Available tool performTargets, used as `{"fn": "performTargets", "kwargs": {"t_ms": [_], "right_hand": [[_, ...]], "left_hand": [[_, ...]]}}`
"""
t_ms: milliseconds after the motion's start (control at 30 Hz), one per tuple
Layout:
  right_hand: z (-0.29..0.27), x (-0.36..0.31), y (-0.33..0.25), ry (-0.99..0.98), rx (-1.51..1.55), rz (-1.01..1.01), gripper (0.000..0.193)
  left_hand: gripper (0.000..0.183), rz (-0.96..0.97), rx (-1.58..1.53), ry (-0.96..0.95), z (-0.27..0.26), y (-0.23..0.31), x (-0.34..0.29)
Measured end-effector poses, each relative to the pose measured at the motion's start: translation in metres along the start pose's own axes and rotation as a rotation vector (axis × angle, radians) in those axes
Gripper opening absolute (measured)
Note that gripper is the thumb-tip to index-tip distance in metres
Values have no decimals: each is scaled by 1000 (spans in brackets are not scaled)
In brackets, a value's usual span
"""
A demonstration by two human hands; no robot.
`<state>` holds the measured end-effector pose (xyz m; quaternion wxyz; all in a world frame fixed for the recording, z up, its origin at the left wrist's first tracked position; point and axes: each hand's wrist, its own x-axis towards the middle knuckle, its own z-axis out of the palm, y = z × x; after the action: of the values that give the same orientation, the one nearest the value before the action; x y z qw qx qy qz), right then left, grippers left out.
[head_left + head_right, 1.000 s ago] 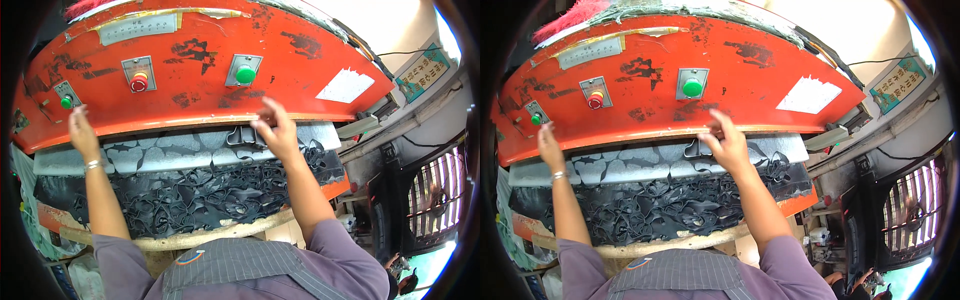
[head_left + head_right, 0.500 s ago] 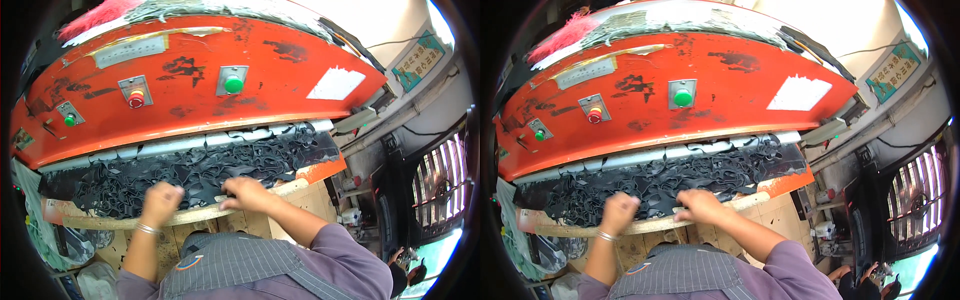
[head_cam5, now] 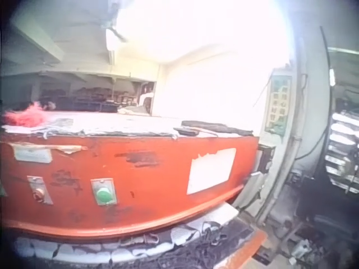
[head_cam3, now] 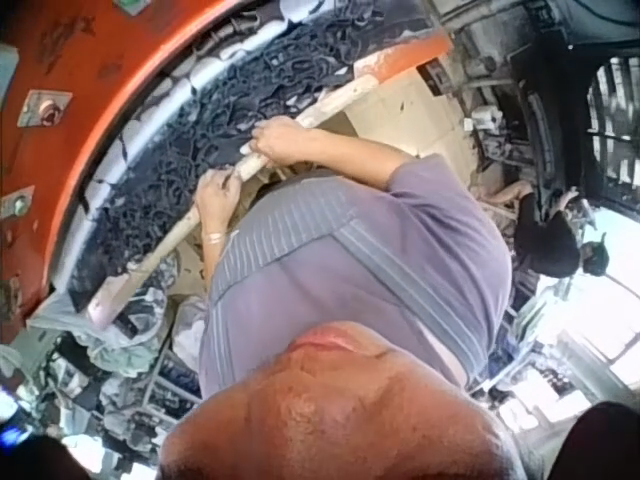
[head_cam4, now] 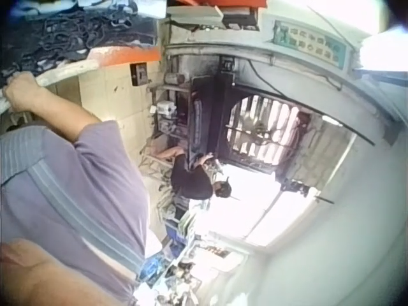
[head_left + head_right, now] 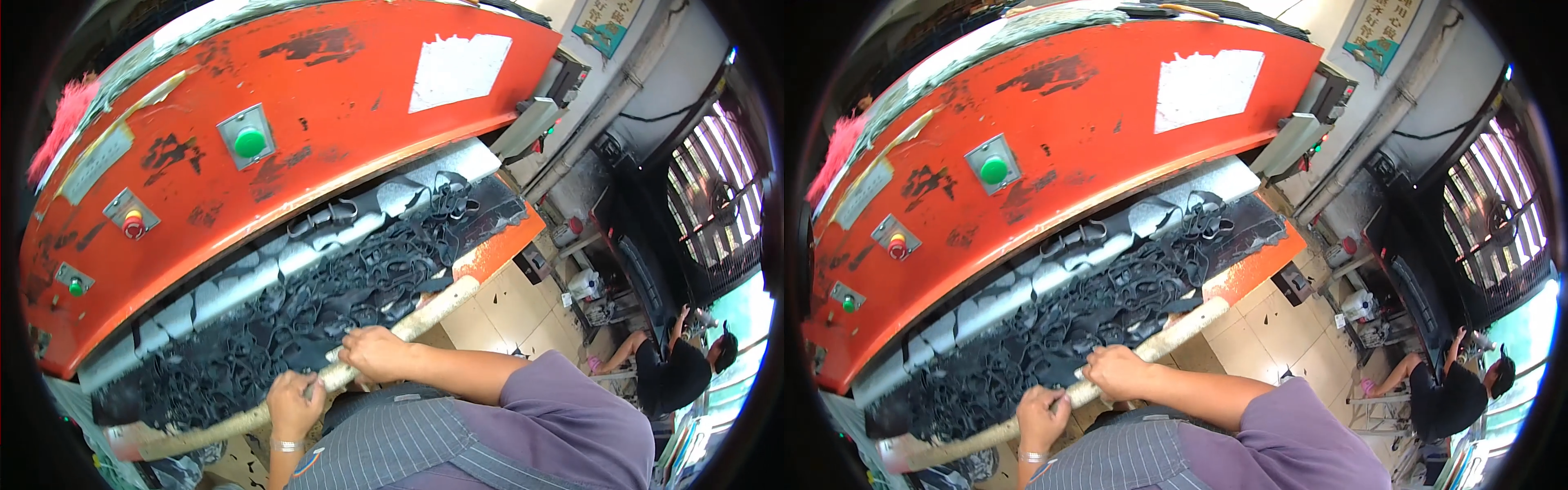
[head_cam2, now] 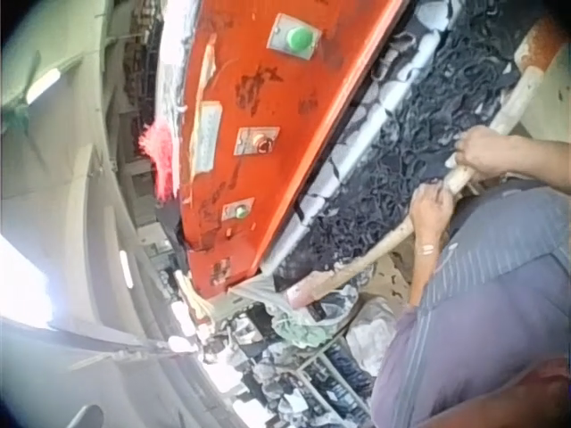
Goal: Cutting leather components from sheets using a hydraulic die-cutting press.
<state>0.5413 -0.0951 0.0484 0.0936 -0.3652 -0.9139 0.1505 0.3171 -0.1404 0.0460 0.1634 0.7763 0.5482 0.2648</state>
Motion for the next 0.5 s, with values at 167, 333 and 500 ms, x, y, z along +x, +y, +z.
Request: {"fn": "performTargets", "kwargs": {"t_ms": [167, 333, 500], "right_hand": [[-66, 64, 71, 51, 155, 130, 55], [-84, 132, 153, 177, -114, 292, 84], [-80, 144, 171, 341, -131, 115, 73]], "left_hand": [[19, -123, -76, -312, -42, 15, 37], [13, -82, -285, -177, -41, 14, 94], [42, -160, -316, 50, -17, 4, 142]]}}
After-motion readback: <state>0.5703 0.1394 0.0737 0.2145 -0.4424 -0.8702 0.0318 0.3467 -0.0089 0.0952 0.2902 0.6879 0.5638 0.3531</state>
